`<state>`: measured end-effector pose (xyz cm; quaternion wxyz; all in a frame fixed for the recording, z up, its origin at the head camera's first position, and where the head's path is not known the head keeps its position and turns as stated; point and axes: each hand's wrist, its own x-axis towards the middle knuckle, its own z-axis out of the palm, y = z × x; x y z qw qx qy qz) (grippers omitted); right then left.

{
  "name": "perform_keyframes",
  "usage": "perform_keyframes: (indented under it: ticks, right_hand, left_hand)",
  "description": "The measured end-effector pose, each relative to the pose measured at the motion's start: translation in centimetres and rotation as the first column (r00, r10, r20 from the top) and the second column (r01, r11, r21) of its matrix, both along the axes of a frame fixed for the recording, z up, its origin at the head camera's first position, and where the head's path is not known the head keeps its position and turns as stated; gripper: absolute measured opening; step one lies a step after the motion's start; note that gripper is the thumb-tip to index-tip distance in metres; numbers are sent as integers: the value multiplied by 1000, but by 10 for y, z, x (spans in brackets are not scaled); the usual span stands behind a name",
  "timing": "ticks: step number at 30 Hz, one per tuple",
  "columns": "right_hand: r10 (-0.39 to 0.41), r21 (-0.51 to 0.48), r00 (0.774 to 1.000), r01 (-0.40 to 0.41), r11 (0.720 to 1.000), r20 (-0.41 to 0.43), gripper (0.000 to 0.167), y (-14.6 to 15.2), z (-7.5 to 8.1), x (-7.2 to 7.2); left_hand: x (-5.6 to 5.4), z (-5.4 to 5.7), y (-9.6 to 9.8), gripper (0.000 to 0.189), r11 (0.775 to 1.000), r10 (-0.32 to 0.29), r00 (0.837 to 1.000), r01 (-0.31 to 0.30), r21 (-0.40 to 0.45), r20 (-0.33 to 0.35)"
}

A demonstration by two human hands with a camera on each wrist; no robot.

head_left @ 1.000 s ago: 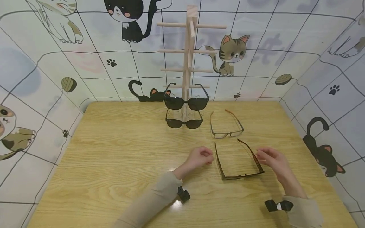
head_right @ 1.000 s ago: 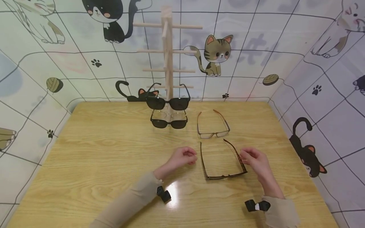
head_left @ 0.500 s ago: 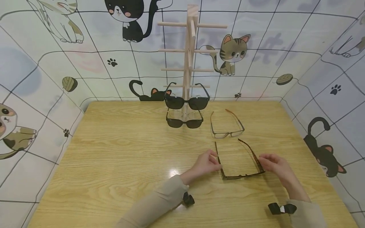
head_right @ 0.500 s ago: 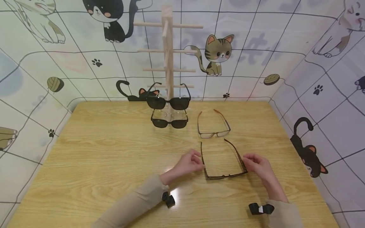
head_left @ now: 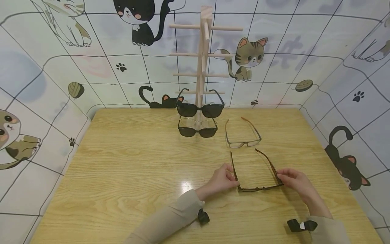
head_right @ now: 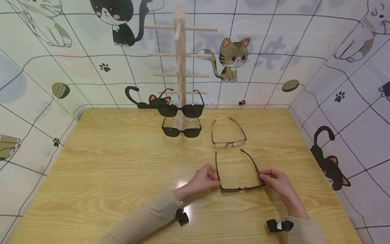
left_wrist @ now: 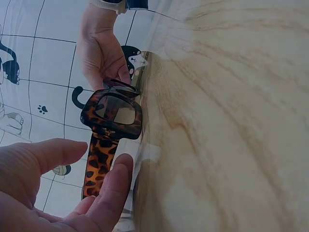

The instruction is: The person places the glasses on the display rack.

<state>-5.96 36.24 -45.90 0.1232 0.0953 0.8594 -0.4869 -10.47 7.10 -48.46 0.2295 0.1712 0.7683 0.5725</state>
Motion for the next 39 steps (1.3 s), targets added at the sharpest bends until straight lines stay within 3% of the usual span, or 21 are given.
perform_keyframes:
  ticks: [8,16,22,29,33,39]
  right_hand:
    - [-28,10,999,28,1000,28,47,1,-3,2]
    - [-37,-19,998,38,999,44,49,2,-5,2]
    - [-58,-33,998,59,998,35,48,1,-7,3]
    - [-79,-64,996,81,995,33,50,0,-6,3]
    - [-100,-115,995,101,988,17,42,0,-3,3]
    - [-132,-262,991,125,957,-11,12,-1,5,3]
  left_hand:
    - [0,-2,3,36,999,38,999,-38,-29,22]
    - [0,-2,4,29,998,53,992,-50,-29,111]
    - [0,-3,6,29,997,49,984,-58,51,174]
    - [-1,3,5,32,989,49,974,-78,124,221]
    - [-3,7,5,34,980,63,968,-107,169,243]
    - [-8,17,4,35,963,72,948,-147,227,309]
